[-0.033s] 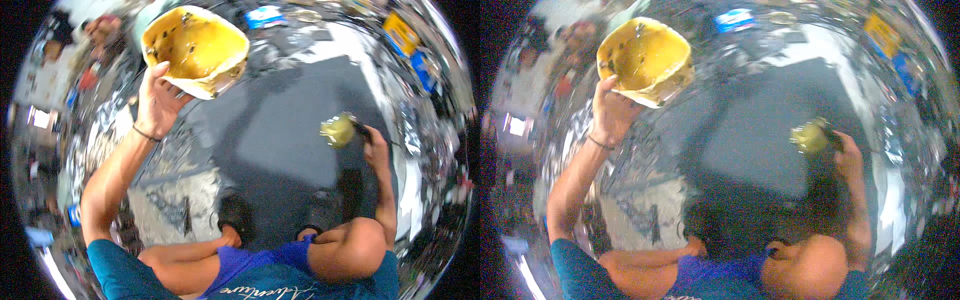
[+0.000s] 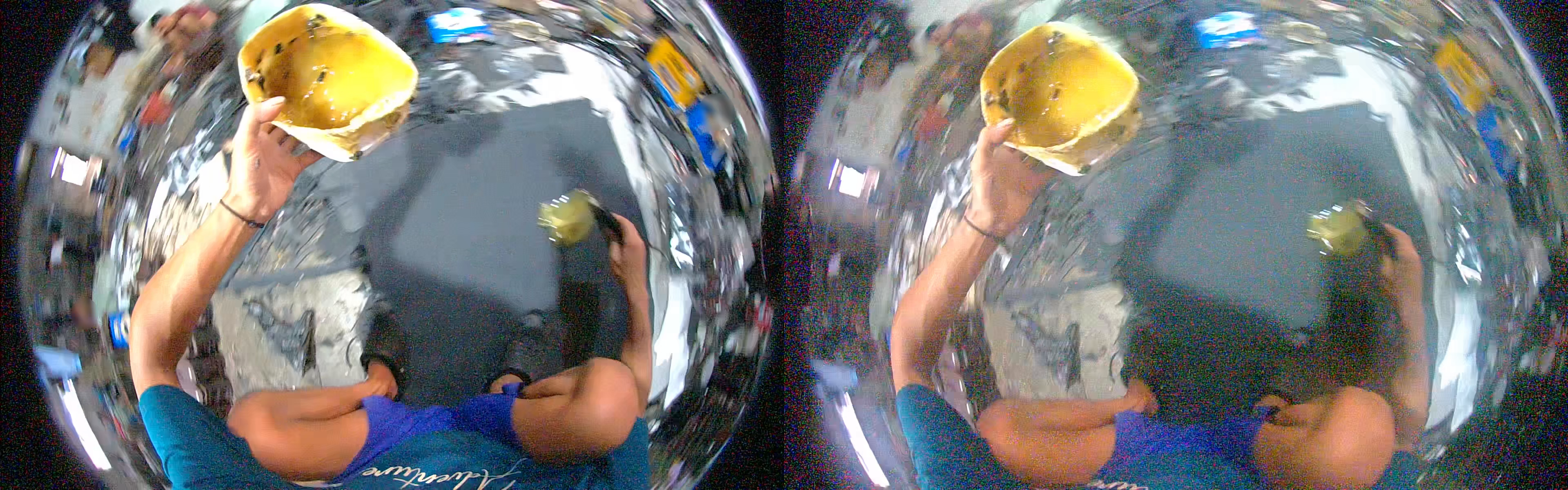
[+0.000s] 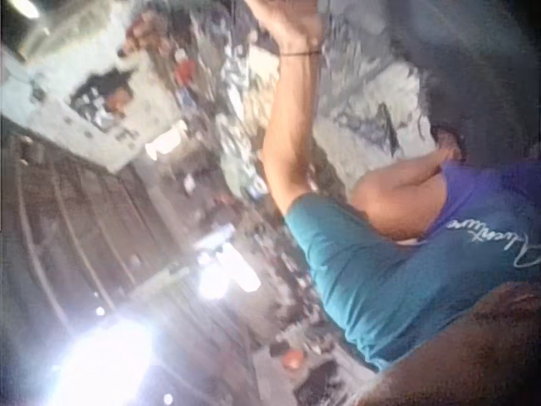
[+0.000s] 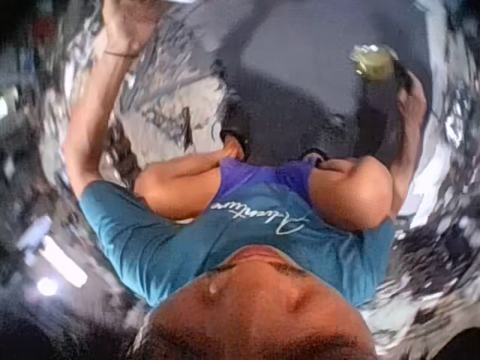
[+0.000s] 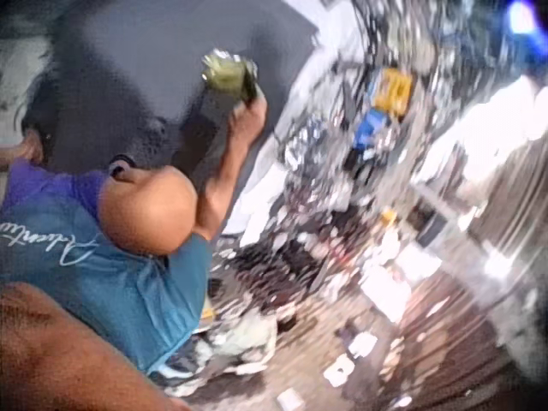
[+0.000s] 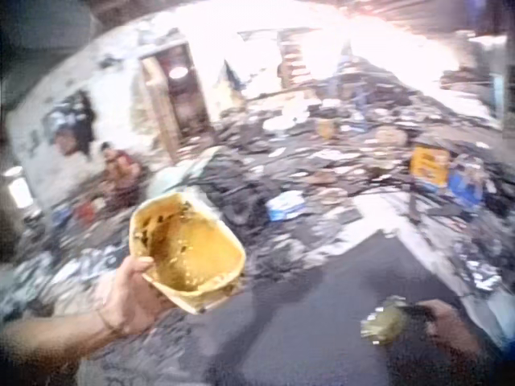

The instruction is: The person applies a yellowish liquid to a black rubber sandal using a brush, then pours more liquid from a yellow can into a container. The person then applies the liquid to a large black rubber sheet using the brush.

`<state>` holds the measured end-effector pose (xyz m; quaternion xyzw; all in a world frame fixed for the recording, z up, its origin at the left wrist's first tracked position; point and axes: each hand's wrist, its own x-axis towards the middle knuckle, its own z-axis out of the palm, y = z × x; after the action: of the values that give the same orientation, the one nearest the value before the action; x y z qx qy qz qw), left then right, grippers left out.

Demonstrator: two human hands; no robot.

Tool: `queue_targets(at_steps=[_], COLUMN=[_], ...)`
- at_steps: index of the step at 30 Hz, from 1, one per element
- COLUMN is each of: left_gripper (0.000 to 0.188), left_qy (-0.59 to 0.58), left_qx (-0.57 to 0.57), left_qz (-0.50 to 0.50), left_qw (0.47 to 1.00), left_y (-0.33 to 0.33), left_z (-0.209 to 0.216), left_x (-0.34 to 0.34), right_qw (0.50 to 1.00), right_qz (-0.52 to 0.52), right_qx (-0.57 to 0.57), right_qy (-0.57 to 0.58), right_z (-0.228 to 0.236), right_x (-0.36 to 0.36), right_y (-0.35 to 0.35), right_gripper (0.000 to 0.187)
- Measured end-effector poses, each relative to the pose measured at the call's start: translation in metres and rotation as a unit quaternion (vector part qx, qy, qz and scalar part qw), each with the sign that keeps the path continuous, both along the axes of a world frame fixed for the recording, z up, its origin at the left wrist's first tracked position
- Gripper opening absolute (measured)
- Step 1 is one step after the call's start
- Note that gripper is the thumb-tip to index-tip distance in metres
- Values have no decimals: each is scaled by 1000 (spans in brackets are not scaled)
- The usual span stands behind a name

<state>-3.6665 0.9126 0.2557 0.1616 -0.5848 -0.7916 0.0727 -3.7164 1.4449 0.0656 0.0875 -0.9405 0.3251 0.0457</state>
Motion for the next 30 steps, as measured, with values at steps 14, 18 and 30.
queue_targets(at_steps=[14,18,30], left_gripper=[49,52,38], left_qy=[-42,-69,-117], left_qx=[191,200,-427], left_qz=[363,343,231], left_qw=[911,915,867], left_y=[-206,-228,-270], left_z=[-266,-317,-253], left_x=[325,341,315], right_qw=[930,921,924], right_qz=[220,222,179], right_qx=[292,309,338], right_qy=[34,88,11], right_z=[-13,2,22], right_x=[-29,-48,-72], right_y=[-67,-60,-98], right_gripper=[37,46,40])
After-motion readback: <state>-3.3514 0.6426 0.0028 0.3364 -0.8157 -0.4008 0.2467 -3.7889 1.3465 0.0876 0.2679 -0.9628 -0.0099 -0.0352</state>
